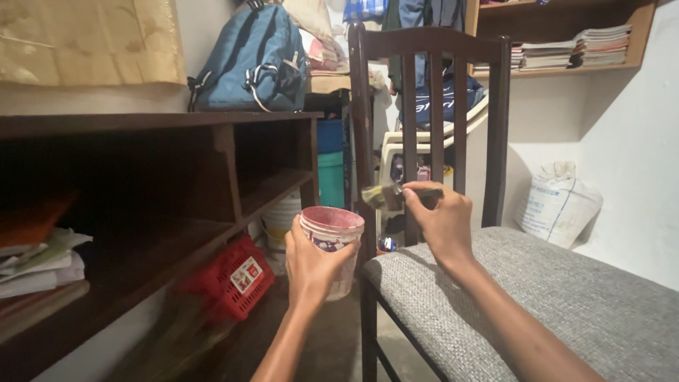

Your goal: The person paints a wooden chair with a brush, applying a light-colored substance from a small container. They systematically cover the legs, backrest, and seat frame, occasionally dipping the brush to reload the substance.

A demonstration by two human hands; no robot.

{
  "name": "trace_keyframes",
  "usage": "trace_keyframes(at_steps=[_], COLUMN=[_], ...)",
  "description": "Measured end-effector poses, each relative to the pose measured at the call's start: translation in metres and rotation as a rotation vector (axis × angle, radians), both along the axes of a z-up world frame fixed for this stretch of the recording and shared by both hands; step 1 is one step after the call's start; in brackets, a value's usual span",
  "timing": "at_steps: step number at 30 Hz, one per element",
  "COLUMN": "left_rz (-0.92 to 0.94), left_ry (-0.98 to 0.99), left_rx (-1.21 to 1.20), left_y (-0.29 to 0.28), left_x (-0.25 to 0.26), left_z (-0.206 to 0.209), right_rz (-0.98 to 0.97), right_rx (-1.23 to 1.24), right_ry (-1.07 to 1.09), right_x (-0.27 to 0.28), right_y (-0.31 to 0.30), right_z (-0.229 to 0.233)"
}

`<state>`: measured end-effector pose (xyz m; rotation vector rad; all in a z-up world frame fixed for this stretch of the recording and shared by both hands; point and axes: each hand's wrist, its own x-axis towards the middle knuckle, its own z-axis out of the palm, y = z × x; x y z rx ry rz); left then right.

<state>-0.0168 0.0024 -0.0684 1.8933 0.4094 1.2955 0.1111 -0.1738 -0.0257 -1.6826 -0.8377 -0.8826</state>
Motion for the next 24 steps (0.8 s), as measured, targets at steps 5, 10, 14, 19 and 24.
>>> trace_keyframes(at_steps=[5,10,14,19,24], left_rz=[0.004,-0.018,-0.007,-0.033,-0.051], left_ry=[0.017,0.041,-0.028,-0.016,-0.062], left_rx=[-0.048,-0.065,-0.032,-0.012,0.006], left_y=[-0.004,-0.009,-0.011,-0.010,-0.002], left_x=[-0.001,-0.004,-0.005,-0.005,0.002], left_z=[0.008,0.009,0.011,0.020,0.042], right_rz=[0.009,0.073,0.038,0.046,0.063], right_rx=[-0.076,0.064,-0.059,0.144,0.219], right_ry=[0.101,-0.147,0.128,-0.056,-0.052], right_x=[0.004,0.008,0.003,-0.011,-0.011], right_y=[0.005,0.004,0.003,0.006,0.017], right_z=[-0.004,-0.005,-0.003,0.022,0.056])
